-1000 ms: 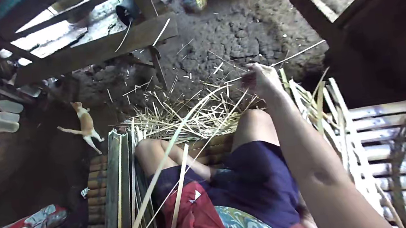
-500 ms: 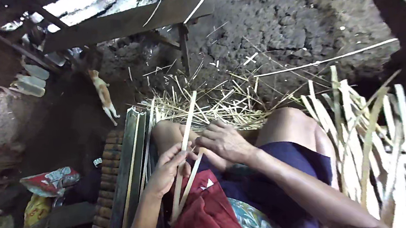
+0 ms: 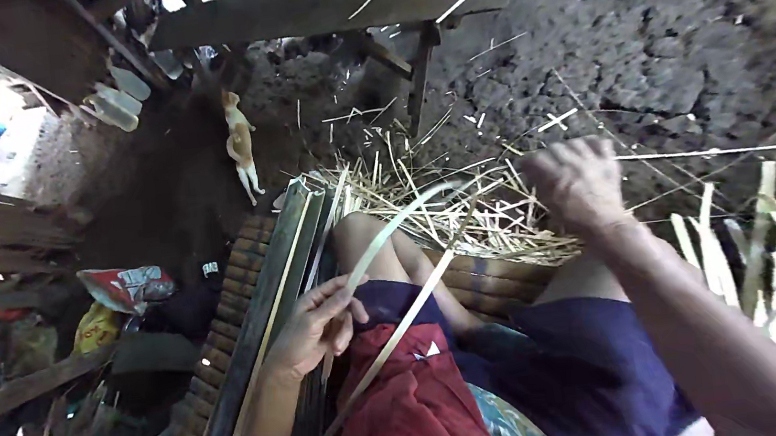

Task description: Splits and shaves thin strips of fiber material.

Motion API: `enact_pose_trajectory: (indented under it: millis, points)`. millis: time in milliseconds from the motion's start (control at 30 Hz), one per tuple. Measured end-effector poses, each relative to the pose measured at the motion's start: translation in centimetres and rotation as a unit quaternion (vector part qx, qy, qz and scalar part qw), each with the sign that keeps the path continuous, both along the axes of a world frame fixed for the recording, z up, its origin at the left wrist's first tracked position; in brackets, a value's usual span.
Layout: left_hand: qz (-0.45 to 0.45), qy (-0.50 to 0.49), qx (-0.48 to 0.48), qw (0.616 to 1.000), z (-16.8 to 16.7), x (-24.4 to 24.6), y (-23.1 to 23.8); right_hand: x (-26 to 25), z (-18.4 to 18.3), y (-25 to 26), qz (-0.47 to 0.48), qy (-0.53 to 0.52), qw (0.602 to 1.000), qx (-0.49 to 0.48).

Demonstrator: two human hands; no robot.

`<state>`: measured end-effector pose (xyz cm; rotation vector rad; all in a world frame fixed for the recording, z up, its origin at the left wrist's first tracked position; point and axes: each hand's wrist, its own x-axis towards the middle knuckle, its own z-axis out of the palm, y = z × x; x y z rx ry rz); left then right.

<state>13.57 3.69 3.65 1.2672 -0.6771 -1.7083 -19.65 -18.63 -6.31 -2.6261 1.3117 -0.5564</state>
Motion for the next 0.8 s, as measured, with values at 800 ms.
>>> enact_pose_trajectory:
  millis: [800]
  points:
    - [-0.121,-0.641,-0.116,0.749,-3.1,3.7,-5.4,-14.6,14.4,7.1,-0.032,-0.029,0.994,0.103]
